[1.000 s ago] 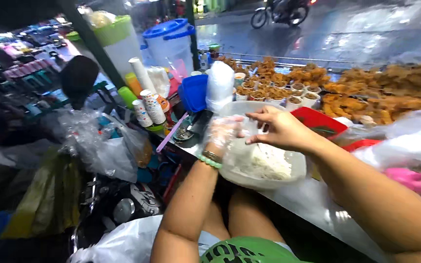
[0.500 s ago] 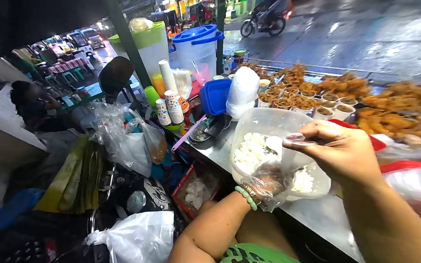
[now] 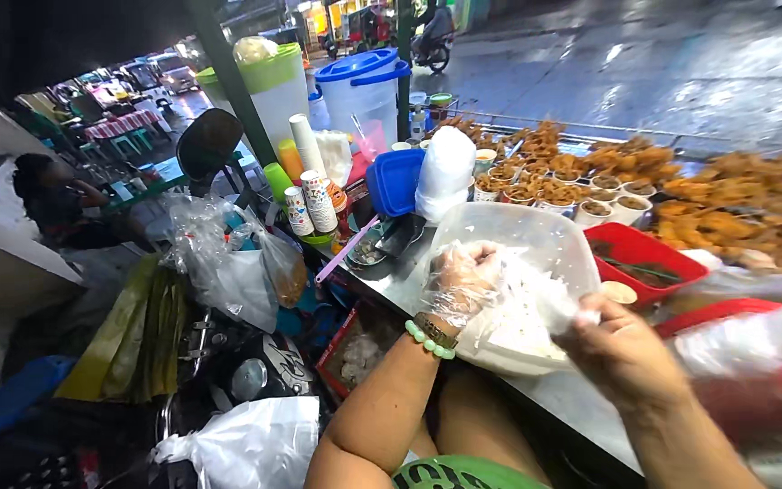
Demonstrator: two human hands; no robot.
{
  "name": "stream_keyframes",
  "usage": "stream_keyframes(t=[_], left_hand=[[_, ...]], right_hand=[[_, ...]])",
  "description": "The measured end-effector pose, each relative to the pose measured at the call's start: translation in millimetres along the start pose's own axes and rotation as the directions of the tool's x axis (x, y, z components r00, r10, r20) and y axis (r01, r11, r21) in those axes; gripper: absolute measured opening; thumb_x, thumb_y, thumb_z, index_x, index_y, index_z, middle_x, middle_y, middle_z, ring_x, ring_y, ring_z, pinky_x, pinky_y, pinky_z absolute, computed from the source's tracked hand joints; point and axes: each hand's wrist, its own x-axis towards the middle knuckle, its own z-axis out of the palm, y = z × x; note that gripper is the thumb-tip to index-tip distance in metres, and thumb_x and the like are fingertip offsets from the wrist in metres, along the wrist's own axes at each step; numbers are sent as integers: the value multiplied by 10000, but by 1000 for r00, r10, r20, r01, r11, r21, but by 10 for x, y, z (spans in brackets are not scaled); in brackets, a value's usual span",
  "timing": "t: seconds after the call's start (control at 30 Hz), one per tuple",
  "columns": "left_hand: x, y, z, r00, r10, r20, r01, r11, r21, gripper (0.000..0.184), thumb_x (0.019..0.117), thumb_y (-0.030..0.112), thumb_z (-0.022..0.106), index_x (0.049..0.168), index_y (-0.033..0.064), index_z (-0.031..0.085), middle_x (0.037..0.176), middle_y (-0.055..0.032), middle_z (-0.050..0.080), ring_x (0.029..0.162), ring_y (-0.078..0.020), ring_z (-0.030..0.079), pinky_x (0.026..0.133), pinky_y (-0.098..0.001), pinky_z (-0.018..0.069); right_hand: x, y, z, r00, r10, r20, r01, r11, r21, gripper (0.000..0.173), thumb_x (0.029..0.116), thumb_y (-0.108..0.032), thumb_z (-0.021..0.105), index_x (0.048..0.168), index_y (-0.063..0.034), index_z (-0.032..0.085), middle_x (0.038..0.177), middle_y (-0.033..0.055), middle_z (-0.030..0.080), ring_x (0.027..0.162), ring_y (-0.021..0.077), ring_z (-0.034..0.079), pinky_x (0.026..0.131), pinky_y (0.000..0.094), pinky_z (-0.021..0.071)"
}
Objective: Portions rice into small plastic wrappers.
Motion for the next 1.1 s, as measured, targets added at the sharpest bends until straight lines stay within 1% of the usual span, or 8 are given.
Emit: stream_keyframes(t=[0.13, 0.27, 0.4, 0.5, 0.7, 0.83, 0.9, 1.1], left_hand=[[-131, 66, -134, 876, 358, 324, -88, 778, -622, 157, 910, -85, 558, 936, -42, 707, 859, 4, 728, 807, -11, 671, 792, -208, 557], [-185, -71, -175, 771, 242, 589, 98, 869, -485, 134, 934, -66, 558, 937, -29, 686, 810, 44, 671, 716, 20, 611, 700, -165, 526], [-294, -270, 136, 957, -134, 258, 178, 971, -157, 189, 961, 30, 644, 1123, -52, 699, 952, -105, 712, 843, -75, 642, 805, -246, 527], [-336, -418, 263, 939, -305, 159, 337, 910, -241, 673, 928, 29, 689, 1538, -8, 409, 1378, -234, 602, 1212, -233, 621, 1052, -360, 485], [-483, -437, 236, 916, -356, 186, 396, 722, -567, 1022, 825, -106, 699, 1614, 33, 65, 844, -127, 666, 698, -122, 658, 682, -271, 569], [-573, -339, 278, 998, -38, 51, 57, 895, -442, 799, 780, -77, 745, 1448, -174, 318, 951, -126, 696, 802, -75, 680, 776, -223, 577], [-579, -288, 286, 995, 91, -38, -99, 920, -380, 580, 777, -83, 739, 1286, -206, 490, 1095, -187, 673, 864, -60, 676, 804, -201, 571], [-508, -320, 259, 999, 51, 11, -39, 872, -488, 620, 956, -29, 568, 1475, -139, 247, 967, -36, 707, 870, -50, 694, 852, -245, 586]], right_hand=[[-56, 255, 91, 983, 105, 153, -150, 936, 319, 95, 859, -312, 807, 942, -278, 778, 795, -110, 706, 630, -46, 604, 560, 113, 495], [142, 52, -135, 993, -117, 34, 114, 990, 88, 96, 911, -183, 747, 932, -276, 757, 897, -122, 737, 725, -27, 659, 654, 140, 555], [59, 38, 131, 918, -383, 105, 392, 830, -397, 93, 901, -179, 756, 934, -262, 729, 976, -167, 705, 833, -53, 656, 736, 138, 571], [-44, 330, 287, 798, -506, 326, 578, 493, -650, 92, 908, -135, 644, 858, -60, 662, 904, 51, 682, 916, 39, 646, 847, 130, 514], [-56, 456, 137, 787, -549, 282, 485, 268, -833, 299, 928, -339, 667, 1076, -85, 612, 1109, 151, 657, 1053, 245, 603, 940, 331, 470], [-60, 449, 135, 894, -394, 212, 376, 404, -834, 535, 798, -246, 752, 1279, -32, 657, 1321, 270, 609, 1194, 451, 584, 999, 581, 478], [-119, 437, 193, 945, -262, 195, 311, 537, -784, 482, 825, -193, 743, 1241, 36, 661, 1281, 244, 651, 1202, 373, 625, 1021, 494, 514], [-157, 238, 195, 964, 130, 231, 53, 759, -649, 514, 896, -281, 781, 1251, 62, 638, 1154, 179, 715, 1081, 193, 687, 985, 376, 535]])
